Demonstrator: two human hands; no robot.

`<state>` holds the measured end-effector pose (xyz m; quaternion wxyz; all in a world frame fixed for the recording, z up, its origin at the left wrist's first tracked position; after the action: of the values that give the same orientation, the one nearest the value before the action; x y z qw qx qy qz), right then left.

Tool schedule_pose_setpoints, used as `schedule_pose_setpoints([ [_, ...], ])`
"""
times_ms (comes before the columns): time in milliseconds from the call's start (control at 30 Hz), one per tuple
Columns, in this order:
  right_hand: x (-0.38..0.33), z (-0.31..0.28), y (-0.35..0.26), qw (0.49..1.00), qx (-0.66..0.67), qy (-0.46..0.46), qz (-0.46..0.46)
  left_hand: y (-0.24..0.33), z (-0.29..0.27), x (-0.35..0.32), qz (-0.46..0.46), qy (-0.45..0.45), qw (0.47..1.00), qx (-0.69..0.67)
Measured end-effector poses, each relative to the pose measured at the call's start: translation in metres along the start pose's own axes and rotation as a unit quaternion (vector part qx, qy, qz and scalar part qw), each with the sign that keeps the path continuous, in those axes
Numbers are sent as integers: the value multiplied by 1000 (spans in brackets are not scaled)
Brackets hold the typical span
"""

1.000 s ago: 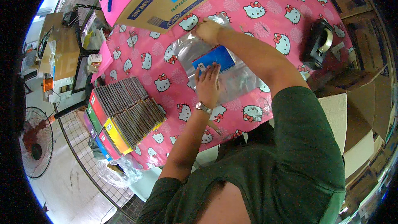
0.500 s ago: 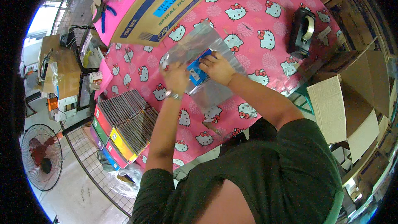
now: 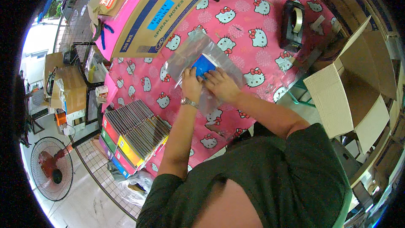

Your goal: The person places small colorful spiral-bound notepads into clear plastic bags by hand and then puts the bagged pads into a cardboard box.

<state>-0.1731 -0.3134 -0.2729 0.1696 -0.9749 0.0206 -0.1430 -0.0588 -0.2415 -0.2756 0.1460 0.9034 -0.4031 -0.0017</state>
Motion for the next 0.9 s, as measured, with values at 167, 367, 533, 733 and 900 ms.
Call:
schedule_pose_setpoints([
  [167,-1,19,-7,994,-7,-111,7,-2,6,12,10,-94,995,33],
  [367,25,-3,-11,980,21,-196,22,0,9,5,98,-45,994,32],
  [533,-43,-82,155,906,104,199,358,8,18,-4,108,-28,982,154],
  [733,-151,-130,264,639,341,271,634,38,-2,-9,100,-76,983,134],
  [900,-163,-108,259,490,540,412,546,24,5,-21,103,-63,979,162],
])
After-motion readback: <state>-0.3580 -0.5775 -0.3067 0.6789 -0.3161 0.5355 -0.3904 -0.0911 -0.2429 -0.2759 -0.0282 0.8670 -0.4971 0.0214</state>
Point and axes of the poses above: each hand's wrist, its own x-axis towards the middle knuckle, its own z-axis out of the palm, y = z × x, the point moved 5 cm from there along x, towards the middle knuckle, and after that the axes turned 5 degrees about y, right-handed, at the moved point
